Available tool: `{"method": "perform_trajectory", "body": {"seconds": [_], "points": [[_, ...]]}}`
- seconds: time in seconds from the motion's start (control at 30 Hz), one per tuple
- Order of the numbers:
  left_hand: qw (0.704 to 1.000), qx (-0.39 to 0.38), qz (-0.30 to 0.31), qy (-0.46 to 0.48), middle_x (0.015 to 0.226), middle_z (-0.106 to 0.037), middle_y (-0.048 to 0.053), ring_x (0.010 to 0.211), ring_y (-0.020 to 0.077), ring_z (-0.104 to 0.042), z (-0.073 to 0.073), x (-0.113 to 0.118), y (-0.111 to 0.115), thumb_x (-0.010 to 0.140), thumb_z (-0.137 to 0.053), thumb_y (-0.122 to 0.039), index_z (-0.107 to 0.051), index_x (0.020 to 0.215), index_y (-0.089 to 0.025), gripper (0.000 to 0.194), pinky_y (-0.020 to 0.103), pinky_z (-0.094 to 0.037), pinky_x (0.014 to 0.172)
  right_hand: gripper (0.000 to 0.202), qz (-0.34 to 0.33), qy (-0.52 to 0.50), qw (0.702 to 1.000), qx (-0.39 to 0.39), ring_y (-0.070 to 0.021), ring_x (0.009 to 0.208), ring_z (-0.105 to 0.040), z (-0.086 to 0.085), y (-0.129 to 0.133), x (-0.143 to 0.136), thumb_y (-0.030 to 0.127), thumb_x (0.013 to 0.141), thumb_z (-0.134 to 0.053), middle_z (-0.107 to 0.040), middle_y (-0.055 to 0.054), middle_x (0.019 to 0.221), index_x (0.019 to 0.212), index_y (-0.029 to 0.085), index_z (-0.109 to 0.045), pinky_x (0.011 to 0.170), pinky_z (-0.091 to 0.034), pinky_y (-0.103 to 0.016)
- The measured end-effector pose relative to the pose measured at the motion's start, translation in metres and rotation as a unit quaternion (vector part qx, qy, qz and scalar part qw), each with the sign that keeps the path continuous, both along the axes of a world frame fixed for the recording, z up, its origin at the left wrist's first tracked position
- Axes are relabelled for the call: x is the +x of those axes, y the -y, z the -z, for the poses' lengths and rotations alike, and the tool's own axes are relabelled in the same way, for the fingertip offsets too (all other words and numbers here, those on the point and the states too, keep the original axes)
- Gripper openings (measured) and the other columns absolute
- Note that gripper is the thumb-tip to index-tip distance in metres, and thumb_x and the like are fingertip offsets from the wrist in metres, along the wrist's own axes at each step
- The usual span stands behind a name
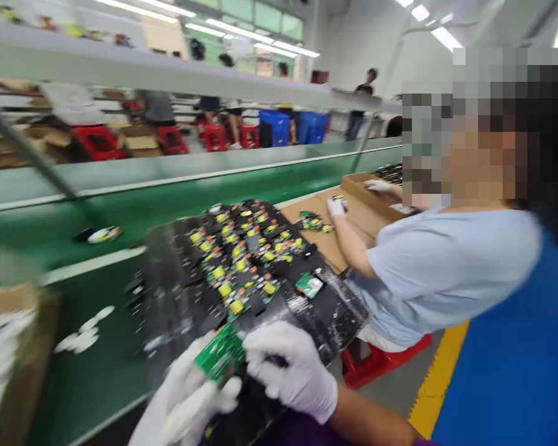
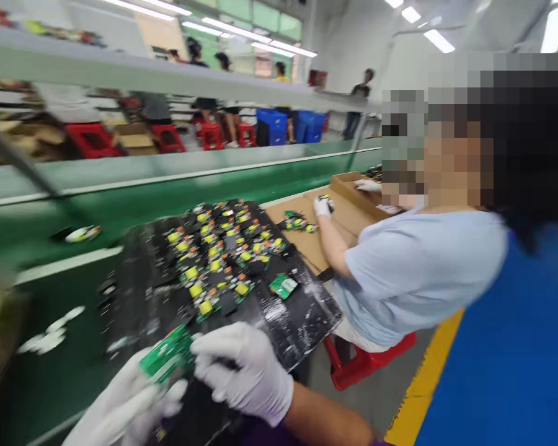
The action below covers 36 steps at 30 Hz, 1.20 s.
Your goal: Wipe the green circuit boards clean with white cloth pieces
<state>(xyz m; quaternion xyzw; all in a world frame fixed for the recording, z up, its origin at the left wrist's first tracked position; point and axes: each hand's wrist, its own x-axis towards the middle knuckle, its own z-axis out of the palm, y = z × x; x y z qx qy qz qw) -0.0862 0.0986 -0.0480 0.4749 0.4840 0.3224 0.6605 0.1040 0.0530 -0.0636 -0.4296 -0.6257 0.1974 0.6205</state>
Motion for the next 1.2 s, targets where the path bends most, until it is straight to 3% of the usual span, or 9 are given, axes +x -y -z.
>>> {"method": "perform_trajectory", "body": {"seconds": [0.1, 0.17, 0.27, 0.4, 0.67, 0.83, 1.0, 1.1, 1.2], "points": [[0.998, -0.018, 0.004, 0.055, 0.062, -0.064, -0.002, 0.042, 0.0119, -0.050, -0.020, 0.016, 0.019, 0.067, -0.080, -0.053, -0.060, 0.122, -0.028, 0.064, 0.023, -0.040, 0.038, 0.027, 0.020, -0.034, 0.999, -0.030, -0.0154, 0.087, -0.069, -0.003, 0.013, 0.003, 0.018, 0.088, -0.067, -0.073, -0.003, 0.094, 0.114, 0.027, -0.070, 0.085, -0.057, -0.028], [0.996, -0.006, -0.024, 0.083, 0.055, -0.058, -0.005, 0.043, 0.0105, -0.049, -0.018, 0.023, 0.024, 0.070, -0.080, -0.049, -0.060, 0.119, -0.024, 0.059, 0.020, -0.037, 0.039, 0.036, -0.002, -0.044, 0.998, -0.045, -0.0133, 0.087, -0.068, 0.001, 0.016, 0.002, 0.012, 0.089, -0.065, -0.072, -0.002, 0.096, 0.120, 0.030, -0.068, 0.086, -0.057, -0.027], [0.989, 0.026, -0.075, 0.128, 0.098, -0.074, 0.005, 0.081, 0.0174, -0.069, -0.007, 0.024, 0.029, 0.068, -0.084, -0.042, -0.061, 0.123, -0.026, 0.062, 0.024, -0.054, 0.066, 0.042, -0.032, -0.040, 0.997, -0.057, -0.0120, 0.086, -0.067, 0.005, 0.018, -0.003, 0.008, 0.089, -0.065, -0.071, 0.000, 0.094, 0.124, 0.031, -0.065, 0.087, -0.056, -0.027], [0.982, 0.052, -0.069, 0.169, 0.133, -0.066, 0.008, 0.128, 0.0291, -0.056, 0.000, 0.023, 0.033, 0.080, -0.072, -0.048, -0.066, 0.126, -0.025, 0.052, 0.040, -0.045, 0.110, 0.034, -0.036, -0.042, 0.995, -0.083, -0.0122, 0.080, -0.067, 0.001, 0.017, -0.008, 0.010, 0.089, -0.066, -0.070, 0.000, 0.088, 0.118, 0.026, -0.065, 0.087, -0.057, -0.031], [0.963, 0.035, -0.070, 0.257, 0.132, -0.067, 0.008, 0.130, 0.0294, -0.056, 0.002, 0.034, 0.033, 0.087, -0.066, -0.045, -0.069, 0.123, -0.026, 0.041, 0.043, -0.048, 0.107, 0.044, 0.013, 0.153, 0.985, 0.074, -0.0206, 0.101, -0.070, -0.023, -0.003, 0.006, 0.012, 0.090, -0.065, -0.074, -0.005, 0.106, 0.129, 0.031, -0.060, 0.091, -0.058, -0.040], [0.955, -0.013, -0.098, 0.280, 0.133, -0.066, 0.006, 0.131, 0.0266, -0.054, 0.012, 0.045, 0.035, 0.082, -0.072, -0.046, -0.073, 0.114, -0.028, 0.037, 0.040, -0.046, 0.109, 0.039, -0.053, 0.221, 0.965, 0.135, -0.0245, 0.123, -0.061, -0.025, -0.016, 0.007, 0.022, 0.094, -0.062, -0.070, -0.010, 0.124, 0.133, 0.026, -0.060, 0.106, -0.051, -0.047], [0.956, -0.031, -0.082, 0.279, 0.130, -0.067, 0.007, 0.128, 0.0278, -0.057, 0.013, 0.052, 0.038, 0.081, -0.073, -0.051, -0.074, 0.110, -0.028, 0.037, 0.044, -0.048, 0.109, 0.033, -0.089, 0.031, 0.994, -0.060, -0.0234, 0.128, -0.058, -0.019, -0.012, 0.004, 0.028, 0.092, -0.066, -0.061, -0.007, 0.139, 0.126, 0.030, -0.064, 0.110, -0.047, -0.044], [0.963, -0.018, -0.068, 0.261, 0.121, -0.071, 0.008, 0.127, 0.0318, -0.057, 0.010, 0.049, 0.041, 0.081, -0.073, -0.048, -0.076, 0.107, -0.027, 0.033, 0.047, -0.049, 0.106, 0.049, -0.154, -0.081, 0.961, -0.214, -0.0216, 0.117, -0.065, -0.021, -0.008, 0.002, 0.036, 0.088, -0.072, -0.064, -0.008, 0.132, 0.133, 0.026, -0.057, 0.102, -0.053, -0.038], [0.966, -0.014, -0.054, 0.254, 0.117, -0.073, 0.008, 0.126, 0.0332, -0.058, 0.008, 0.046, 0.044, 0.083, -0.072, -0.046, -0.077, 0.105, -0.027, 0.029, 0.048, -0.048, 0.106, 0.034, -0.169, -0.132, 0.949, -0.229, -0.0186, 0.106, -0.068, -0.025, -0.007, -0.001, 0.036, 0.084, -0.075, -0.069, -0.005, 0.116, 0.115, 0.024, -0.066, 0.095, -0.054, -0.032]]}}
